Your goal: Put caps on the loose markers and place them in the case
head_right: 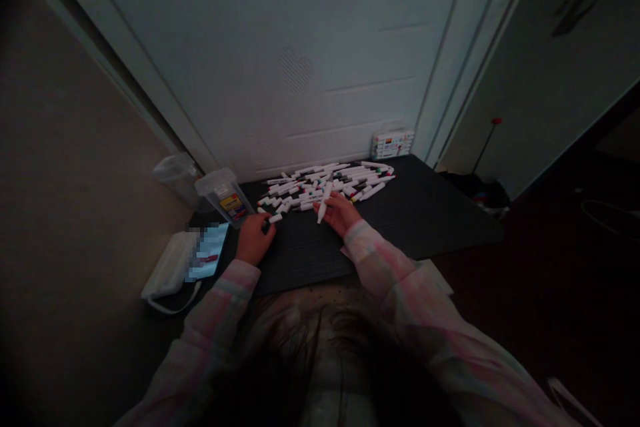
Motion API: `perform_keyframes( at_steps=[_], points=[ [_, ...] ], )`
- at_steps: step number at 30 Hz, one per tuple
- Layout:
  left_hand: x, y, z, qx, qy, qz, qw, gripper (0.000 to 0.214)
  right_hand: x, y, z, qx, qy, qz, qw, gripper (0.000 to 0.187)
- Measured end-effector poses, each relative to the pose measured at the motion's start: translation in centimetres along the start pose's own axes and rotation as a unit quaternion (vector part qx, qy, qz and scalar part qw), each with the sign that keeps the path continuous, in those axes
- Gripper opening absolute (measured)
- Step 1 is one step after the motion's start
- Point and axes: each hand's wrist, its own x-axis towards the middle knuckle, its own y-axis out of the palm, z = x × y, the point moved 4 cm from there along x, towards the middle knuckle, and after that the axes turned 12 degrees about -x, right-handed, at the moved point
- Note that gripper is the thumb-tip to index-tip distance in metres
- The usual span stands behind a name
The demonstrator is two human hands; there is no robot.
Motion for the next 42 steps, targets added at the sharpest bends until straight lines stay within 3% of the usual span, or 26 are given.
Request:
perform_keyframes(
  at_steps=[26,42],
  points=[
    [-0.14,0.03,-0.22,-0.025,0.018,-0.015,0.999,0.025,0.13,-0.22,0.07,-0.019,-0.012,-0.024,0.999,0.022],
    [-0.13,-0.11,-0.35,-0.025,0.017,-0.019,0.999,0.021,0.05,0.08,0.33,-0.058,-0.061,-0.028,0.996,0.024]
  ],
)
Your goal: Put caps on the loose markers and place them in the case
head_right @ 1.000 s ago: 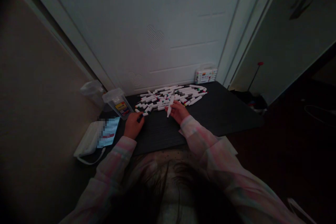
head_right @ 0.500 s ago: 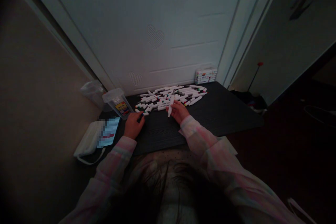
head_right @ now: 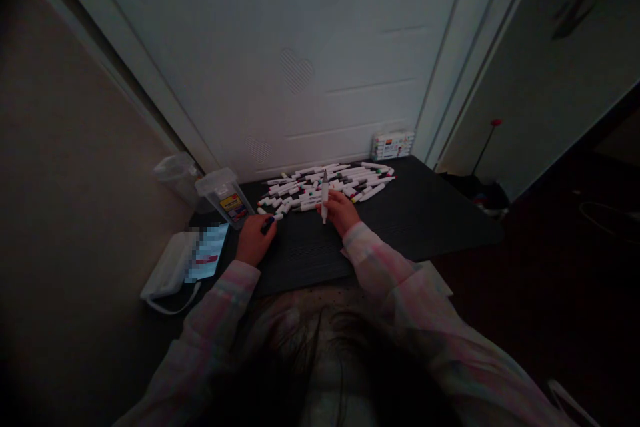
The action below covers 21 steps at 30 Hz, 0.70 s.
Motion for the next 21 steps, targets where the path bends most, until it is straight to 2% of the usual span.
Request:
perform_keyframes(
  at_steps=[8,14,18,21],
  points=[
    [-0.01,-0.14,-0.19,0.004,0.008,-0.004,1.0,0.02,0.42,-0.32,-0.29,-0.029,-0.027,-0.007,0.999,0.026],
    [-0.01,-0.07,-0.14,0.009,0.012,-0.004,1.0,0.02,0.68,-0.56,-0.24,-0.085,-0.073,-0.01,0.994,0.025],
    [-0.02,-0.09,-0.17,0.011,0.014,-0.005,1.0,0.023,1.02,-0.86,-0.31,-0.159,-0.119,-0.015,0.98,0.026],
    [-0.03,-0.1,-0.21,0.011,0.015,-0.005,1.0,0.023,0.85,-0.84,-0.22,-0.24,-0.164,-0.023,0.957,0.024]
  ],
)
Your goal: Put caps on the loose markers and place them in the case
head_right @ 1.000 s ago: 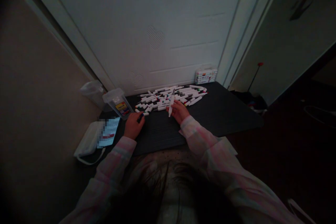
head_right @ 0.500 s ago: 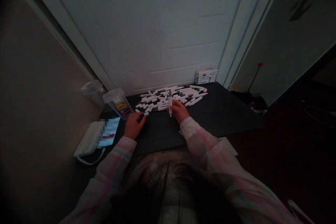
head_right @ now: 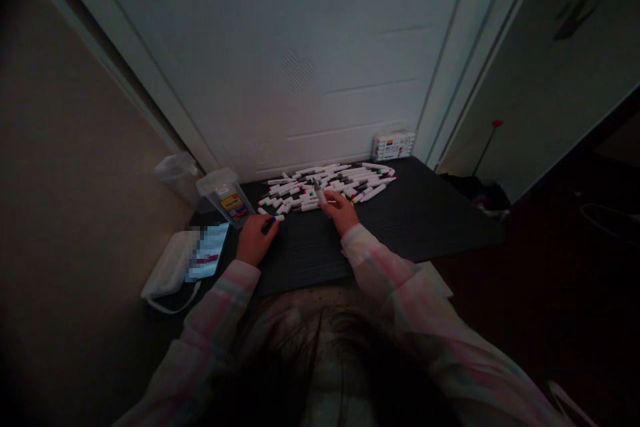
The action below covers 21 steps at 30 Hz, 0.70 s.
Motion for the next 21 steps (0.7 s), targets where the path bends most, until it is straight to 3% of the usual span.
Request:
perform_keyframes(
  at_steps=[4,8,15,21],
  points=[
    [0.0,0.0,0.0,-0.001,0.0,-0.002,1.0,0.023,-0.8,0.2,0.9,-0.144,-0.077,0.005,0.986,0.024],
    [0.0,0.1,0.1,0.0,-0.004,-0.009,1.0,0.021,-1.4,0.5,1.6,-0.303,-0.127,0.03,0.944,0.03],
    [0.0,-0.1,0.0,0.004,-0.008,-0.015,1.0,0.02,-1.9,1.5,1.4,-0.501,-0.149,0.087,0.848,0.034],
    [0.0,-0.1,0.1,0.005,-0.009,-0.015,1.0,0.02,-2.1,2.0,1.2,-0.58,-0.144,0.118,0.793,0.033]
  ],
)
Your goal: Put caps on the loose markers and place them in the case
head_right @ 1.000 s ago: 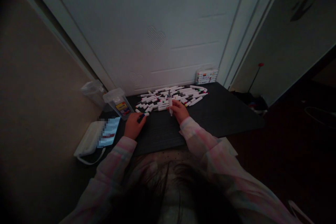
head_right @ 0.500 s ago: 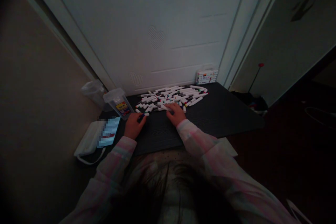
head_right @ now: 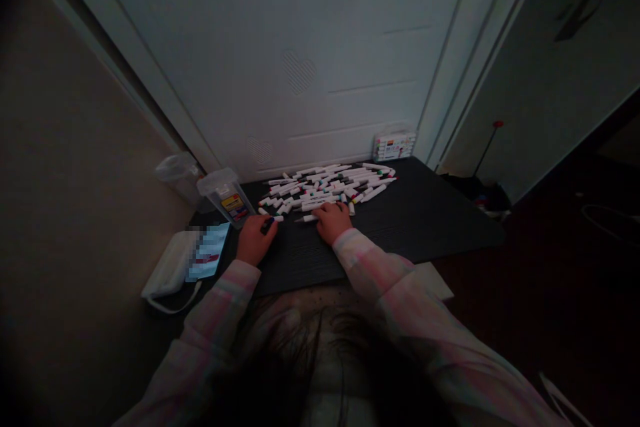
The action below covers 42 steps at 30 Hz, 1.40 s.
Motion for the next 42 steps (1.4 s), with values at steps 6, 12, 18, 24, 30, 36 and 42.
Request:
perform_keyframes(
  at_steps=[6,12,18,24,30,36,42],
  points=[
    [-0.04,0.03,0.02,-0.001,-0.003,0.0,1.0,0.019,0.08,0.22,0.05,-0.038,-0.001,0.023,0.999,0.033],
    [-0.09,-0.04,-0.02,-0.003,-0.005,0.0,1.0,0.019,0.17,0.27,0.09,-0.043,0.0,0.031,0.999,0.034],
    [-0.01,-0.01,-0.04,-0.008,-0.007,0.0,1.0,0.019,0.15,0.23,0.11,-0.037,0.004,0.032,0.999,0.033],
    [-0.07,0.03,0.02,-0.013,-0.01,0.005,1.0,0.017,0.14,0.29,0.07,-0.028,0.006,0.031,0.999,0.033],
    [-0.1,0.01,0.0,-0.016,-0.017,0.01,1.0,0.017,0.15,0.26,0.03,-0.023,0.014,0.031,0.999,0.032],
    [-0.1,-0.01,0.0,-0.021,-0.025,0.019,0.999,0.016,0.13,0.11,0.07,-0.021,0.017,0.032,0.999,0.032],
    [-0.09,0.13,0.08,-0.024,-0.024,0.037,0.999,0.015,0.14,0.11,0.06,-0.02,0.02,0.029,0.999,0.032]
  ],
)
